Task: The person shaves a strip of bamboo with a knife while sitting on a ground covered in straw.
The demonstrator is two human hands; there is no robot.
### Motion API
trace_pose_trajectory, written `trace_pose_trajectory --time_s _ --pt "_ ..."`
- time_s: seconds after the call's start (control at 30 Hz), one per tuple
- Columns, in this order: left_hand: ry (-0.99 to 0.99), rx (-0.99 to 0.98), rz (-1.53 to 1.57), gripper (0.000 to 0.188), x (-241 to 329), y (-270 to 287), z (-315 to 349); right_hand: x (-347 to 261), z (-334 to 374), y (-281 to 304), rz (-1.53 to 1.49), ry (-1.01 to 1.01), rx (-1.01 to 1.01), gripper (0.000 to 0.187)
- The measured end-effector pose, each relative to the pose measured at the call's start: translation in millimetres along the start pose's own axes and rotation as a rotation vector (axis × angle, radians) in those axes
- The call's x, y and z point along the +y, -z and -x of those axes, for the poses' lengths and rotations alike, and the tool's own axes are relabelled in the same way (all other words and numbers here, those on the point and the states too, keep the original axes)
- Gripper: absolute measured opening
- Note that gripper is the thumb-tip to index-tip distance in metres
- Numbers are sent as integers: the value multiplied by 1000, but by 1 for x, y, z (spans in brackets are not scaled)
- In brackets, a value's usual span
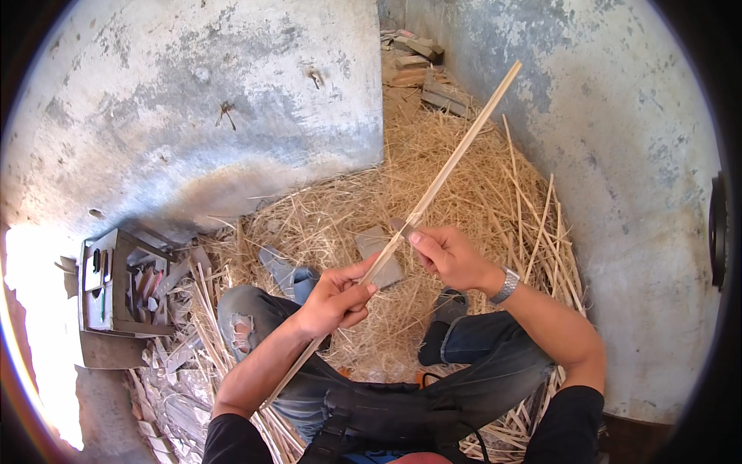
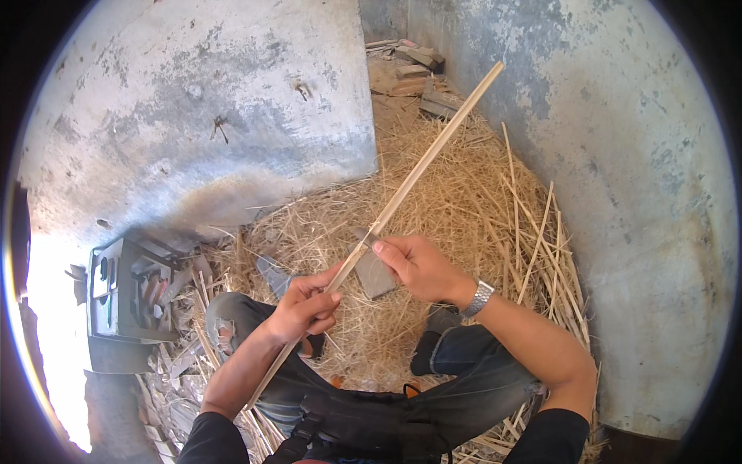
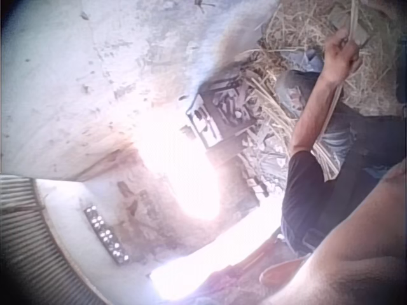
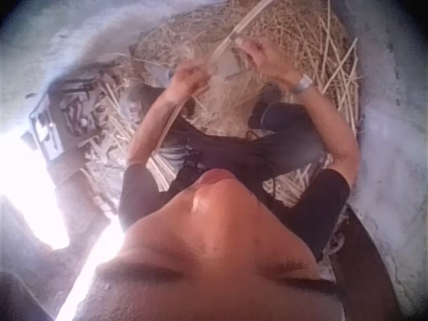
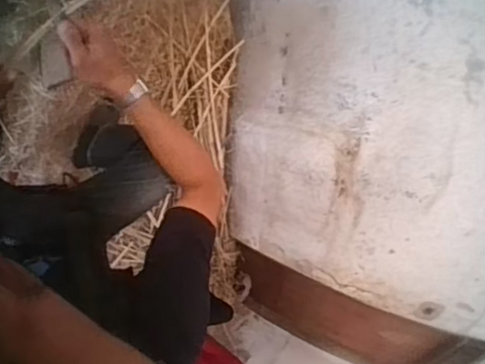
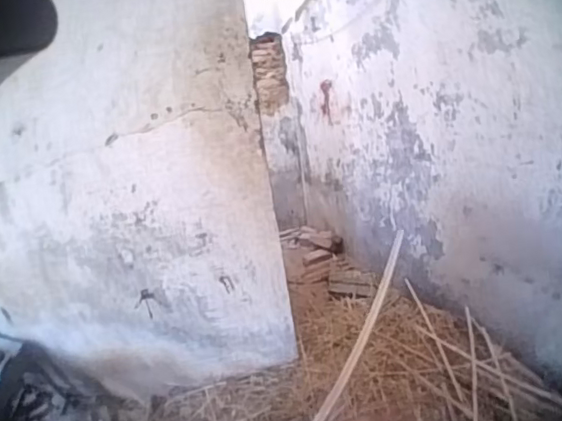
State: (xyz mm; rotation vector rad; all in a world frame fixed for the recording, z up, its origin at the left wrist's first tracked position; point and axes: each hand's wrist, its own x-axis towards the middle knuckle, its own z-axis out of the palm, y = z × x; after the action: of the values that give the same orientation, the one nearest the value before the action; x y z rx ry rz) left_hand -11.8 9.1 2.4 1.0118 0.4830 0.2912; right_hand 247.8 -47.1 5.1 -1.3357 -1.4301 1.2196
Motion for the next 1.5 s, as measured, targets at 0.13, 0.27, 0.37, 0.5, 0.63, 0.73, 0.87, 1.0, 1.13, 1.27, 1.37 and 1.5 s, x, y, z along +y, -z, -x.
trace_pose_trajectory --time_s 0.13,0.27,0.37,0.5,0.63,0.73,0.87,1.0,1.13,1.27,1.37,1.5 --pt "-29 -22 9 56 3 -3 -2 -11 -1 7 5 20 29 47" --pt "-56 5 -66 55 3 -3 -4 -26 1 5 444 138 223 47" --pt "-28 33 -160 54 6 -8 -4 -16 6 -6 126 69 116 47" --pt "-30 7 -133 55 3 -9 -8 -11 5 1 69 -19 -175 50" --pt "-82 -36 -89 56 2 -8 -11 -16 2 -10 -205 -76 -303 49" --pt "-126 15 -139 53 5 -6 -7 -19 4 6 -257 -86 -121 47" --pt "-238 144 -368 50 2 -16 -13 -16 4 6 51 167 220 39" --pt "-438 212 -619 50 -16 -11 -17 -40 5 -11 116 67 278 37" --pt "-283 260 -799 50 -4 -18 -13 -23 1 -3 120 125 314 26" --pt "-309 344 -849 50 -8 -2 -17 -31 5 -2 86 201 62 22" --pt "-268 319 -763 49 6 -7 -16 -20 13 6 63 188 85 23" --pt "-238 212 -523 48 7 -5 -8 -28 0 28 271 120 345 24"
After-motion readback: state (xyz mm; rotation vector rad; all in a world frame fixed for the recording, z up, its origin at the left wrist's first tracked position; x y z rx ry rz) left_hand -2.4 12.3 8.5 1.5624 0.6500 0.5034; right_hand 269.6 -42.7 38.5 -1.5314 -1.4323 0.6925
